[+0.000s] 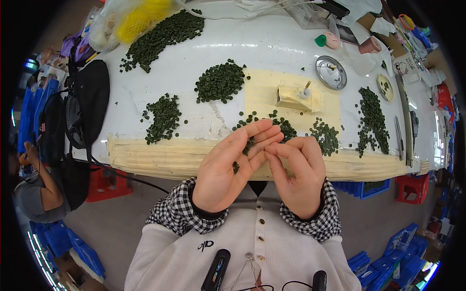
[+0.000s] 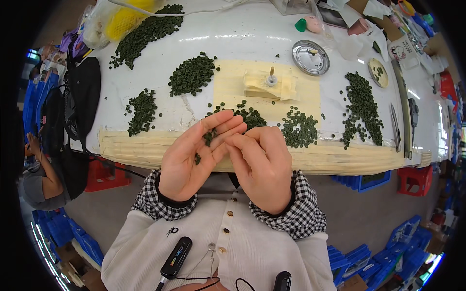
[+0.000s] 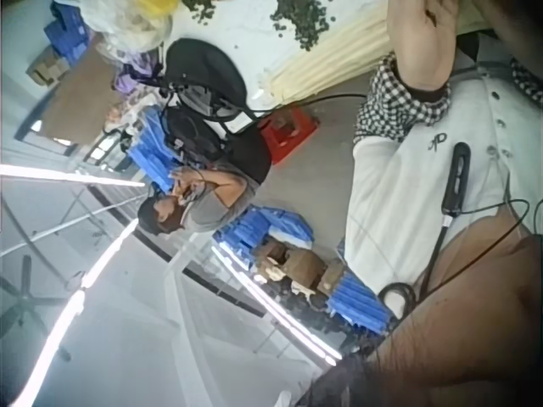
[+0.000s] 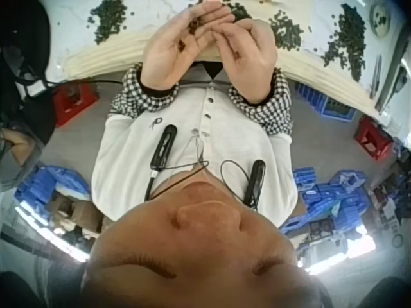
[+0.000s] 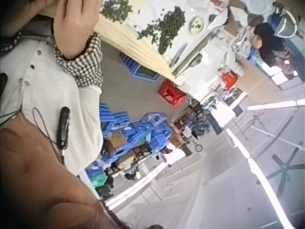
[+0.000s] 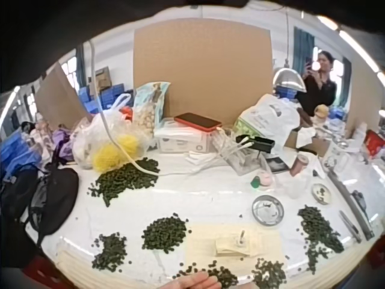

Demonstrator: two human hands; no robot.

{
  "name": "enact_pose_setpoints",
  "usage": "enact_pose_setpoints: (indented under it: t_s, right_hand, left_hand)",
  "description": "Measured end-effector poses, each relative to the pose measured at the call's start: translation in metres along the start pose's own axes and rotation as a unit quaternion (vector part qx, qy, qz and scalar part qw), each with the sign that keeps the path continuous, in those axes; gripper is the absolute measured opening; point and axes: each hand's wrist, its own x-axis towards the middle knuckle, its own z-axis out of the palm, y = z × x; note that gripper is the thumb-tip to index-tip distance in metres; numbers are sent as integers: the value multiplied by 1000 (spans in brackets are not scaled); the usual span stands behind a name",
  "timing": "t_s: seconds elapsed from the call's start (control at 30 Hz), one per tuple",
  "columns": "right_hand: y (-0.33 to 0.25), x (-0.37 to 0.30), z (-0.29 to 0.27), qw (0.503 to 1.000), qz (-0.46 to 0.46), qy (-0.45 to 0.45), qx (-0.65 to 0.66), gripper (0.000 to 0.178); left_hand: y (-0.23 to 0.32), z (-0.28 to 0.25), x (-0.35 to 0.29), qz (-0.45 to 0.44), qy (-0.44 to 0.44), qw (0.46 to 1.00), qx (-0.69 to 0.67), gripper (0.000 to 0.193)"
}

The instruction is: The person is manually assembling small green plastic components at a workbench.

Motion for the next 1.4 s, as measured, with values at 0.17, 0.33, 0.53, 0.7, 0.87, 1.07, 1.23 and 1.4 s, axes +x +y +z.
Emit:
enact_pose_setpoints:
  t_s: [0.17, 0.33, 0.53, 0.7, 0.87, 1.07, 1.23, 1.4]
  right_hand:
    - [-5, 2, -6, 993, 80, -51, 64, 14]
    - [-6, 4, -18, 981, 111, -66, 143, 10]
    - [-8, 2, -18, 989, 55, -14, 136, 13]
    - [-2, -5, -19, 973, 99, -8, 207, 13]
    - [-2, -6, -18, 959, 147, -18, 243, 10]
    - [-4, -4, -15, 955, 154, -18, 253, 10]
    - [-4, -3, -13, 954, 154, -18, 256, 11]
    - [-1, -4, -15, 962, 137, -24, 235, 10]
  left_hand:
    - [-2, -1, 0, -11, -1, 999, 36, 38]
    - [-9, -15, -3, -50, 4, 995, 87, 22]
    - [-8, -16, -7, -6, 16, 988, 156, 18]
    - [-3, -11, -7, -9, 23, 998, 58, 15]
    - [-7, -20, -6, -2, -16, 999, 42, 17]
    - [-3, -17, -6, -14, -1, 997, 73, 23]
    - [-5, -14, -8, 19, 38, 986, 159, 23]
    - [-4, -10, -10, 55, 39, 978, 195, 19]
